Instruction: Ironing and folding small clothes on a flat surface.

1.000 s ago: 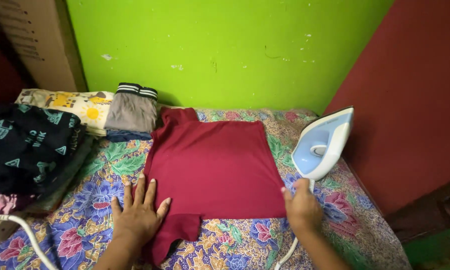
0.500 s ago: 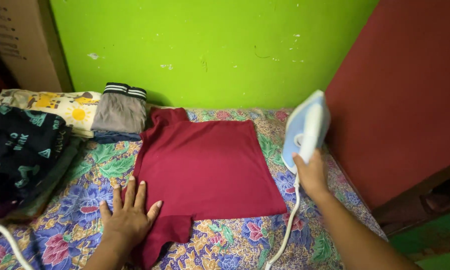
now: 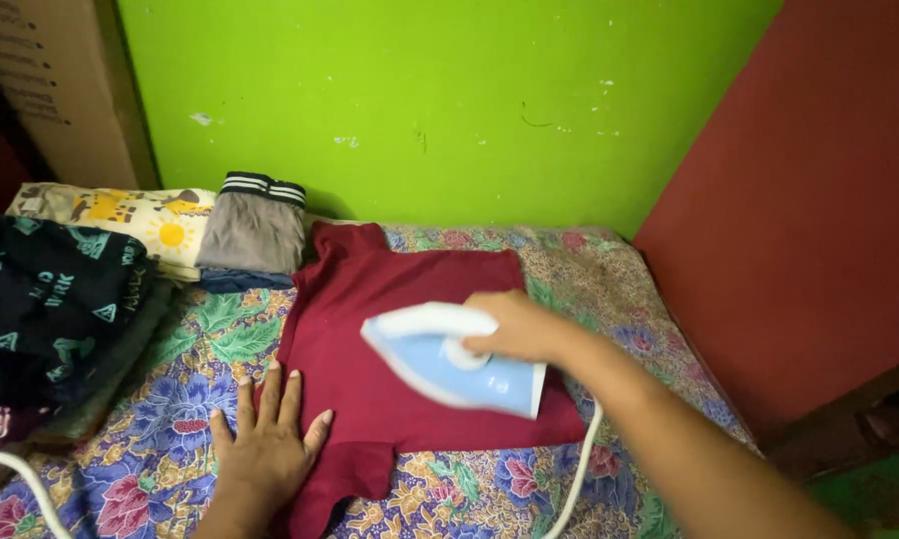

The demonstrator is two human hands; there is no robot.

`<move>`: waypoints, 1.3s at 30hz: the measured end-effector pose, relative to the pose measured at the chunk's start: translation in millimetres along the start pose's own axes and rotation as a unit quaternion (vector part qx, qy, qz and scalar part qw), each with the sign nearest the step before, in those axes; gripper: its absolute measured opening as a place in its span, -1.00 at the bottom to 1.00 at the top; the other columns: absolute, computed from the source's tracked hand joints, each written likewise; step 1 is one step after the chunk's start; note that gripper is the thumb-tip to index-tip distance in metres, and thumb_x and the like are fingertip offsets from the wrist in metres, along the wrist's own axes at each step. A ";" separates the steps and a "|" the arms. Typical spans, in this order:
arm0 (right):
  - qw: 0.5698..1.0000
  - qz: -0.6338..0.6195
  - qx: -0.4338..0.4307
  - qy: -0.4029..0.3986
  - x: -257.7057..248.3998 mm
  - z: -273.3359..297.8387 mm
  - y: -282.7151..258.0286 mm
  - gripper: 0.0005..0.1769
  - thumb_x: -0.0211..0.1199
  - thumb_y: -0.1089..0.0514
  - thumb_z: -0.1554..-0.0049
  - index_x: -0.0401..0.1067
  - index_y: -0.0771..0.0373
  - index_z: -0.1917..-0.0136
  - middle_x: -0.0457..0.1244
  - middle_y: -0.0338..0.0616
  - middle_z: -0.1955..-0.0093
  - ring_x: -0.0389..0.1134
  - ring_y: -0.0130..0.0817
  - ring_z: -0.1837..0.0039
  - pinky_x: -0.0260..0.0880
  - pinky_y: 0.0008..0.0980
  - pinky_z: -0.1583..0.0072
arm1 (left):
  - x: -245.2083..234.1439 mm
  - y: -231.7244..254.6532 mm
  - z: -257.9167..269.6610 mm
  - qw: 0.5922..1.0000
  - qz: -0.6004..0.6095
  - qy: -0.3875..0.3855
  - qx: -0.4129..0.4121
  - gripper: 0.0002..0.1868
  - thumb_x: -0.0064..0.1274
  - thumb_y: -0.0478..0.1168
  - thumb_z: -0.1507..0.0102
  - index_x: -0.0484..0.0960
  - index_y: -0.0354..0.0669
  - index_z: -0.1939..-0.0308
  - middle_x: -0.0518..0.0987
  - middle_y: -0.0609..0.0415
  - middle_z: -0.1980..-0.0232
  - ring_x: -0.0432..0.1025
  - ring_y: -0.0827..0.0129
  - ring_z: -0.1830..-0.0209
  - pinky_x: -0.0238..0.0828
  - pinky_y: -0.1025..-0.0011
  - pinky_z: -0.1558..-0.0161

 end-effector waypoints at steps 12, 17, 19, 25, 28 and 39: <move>0.969 0.186 0.149 -0.059 -21.9 37.7 32.9 -0.63 0.35 -0.03 0.06 0.54 0.06 -0.03 0.45 -0.03 0.04 0.51 -0.10 -0.03 0.47 -0.10 -0.09 | -5.3 -22.4 20.4 0.984 0.055 0.162 -0.041 -0.25 -0.41 0.32 -0.30 0.14 0.17 -0.51 0.03 0.10 -0.62 -0.11 0.14 -0.61 -0.24 -0.01 -0.49; 0.972 0.168 0.146 -0.080 -16.6 33.0 17.8 -0.63 0.36 -0.03 0.09 0.56 0.08 0.00 0.45 -0.02 0.08 0.52 -0.11 0.01 0.49 -0.11 -0.08 | -2.4 -23.4 21.0 0.988 0.042 0.143 -0.035 -0.28 -0.41 0.21 -0.31 0.10 0.17 -0.55 0.03 0.15 -0.63 -0.12 0.13 -0.59 -0.26 -0.02 -0.47; 0.974 0.159 0.132 -0.095 -7.4 24.1 -2.9 -0.62 0.37 -0.02 0.10 0.56 0.08 0.00 0.45 -0.01 0.08 0.52 -0.12 0.01 0.49 -0.12 -0.08 | 2.4 -23.9 19.9 0.985 0.055 0.159 -0.023 -0.28 -0.40 0.13 -0.31 0.10 0.17 -0.57 0.05 0.17 -0.65 -0.10 0.11 -0.58 -0.26 -0.04 -0.46; 0.980 0.138 0.042 -0.139 34.7 -7.4 -92.1 -0.65 0.36 0.01 0.13 0.56 0.09 0.05 0.44 0.04 0.09 0.50 -0.03 0.01 0.47 -0.05 -0.06 | -6.8 -24.4 26.7 0.961 0.162 0.222 -0.027 -0.31 -0.34 -0.04 -0.32 0.09 -0.16 -0.52 0.22 0.01 -0.53 0.04 0.05 -0.57 -0.20 -0.06 -0.48; 0.983 0.144 -0.018 -0.108 52.6 -20.1 -115.2 -0.66 0.36 -0.01 0.11 0.55 0.12 0.05 0.42 0.11 0.10 0.47 0.06 0.00 0.45 0.00 -0.09 | -6.4 -28.0 26.5 0.940 0.221 0.255 -0.046 -0.27 -0.28 -0.12 -0.28 0.06 -0.27 -0.54 0.25 -0.10 -0.52 0.11 0.03 -0.53 -0.11 -0.06 -0.46; 0.956 0.179 0.230 0.042 12.8 -48.9 4.6 -0.59 0.32 -0.01 -0.05 0.52 0.02 -0.18 0.43 -0.03 0.00 0.50 -0.05 -0.06 0.48 -0.06 -0.13 | -36.2 -15.0 28.8 0.962 0.050 0.269 -0.013 -0.31 -0.18 0.12 -0.21 0.31 0.24 -0.46 0.25 0.01 -0.54 0.12 -0.13 -0.47 -0.06 -0.32 -0.36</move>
Point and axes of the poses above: each hand's wrist, its own z-axis away from the middle knuckle, its own x-axis out of the palm, y = z × x, the point moved 4 cm from there along -z, towards the middle knuckle
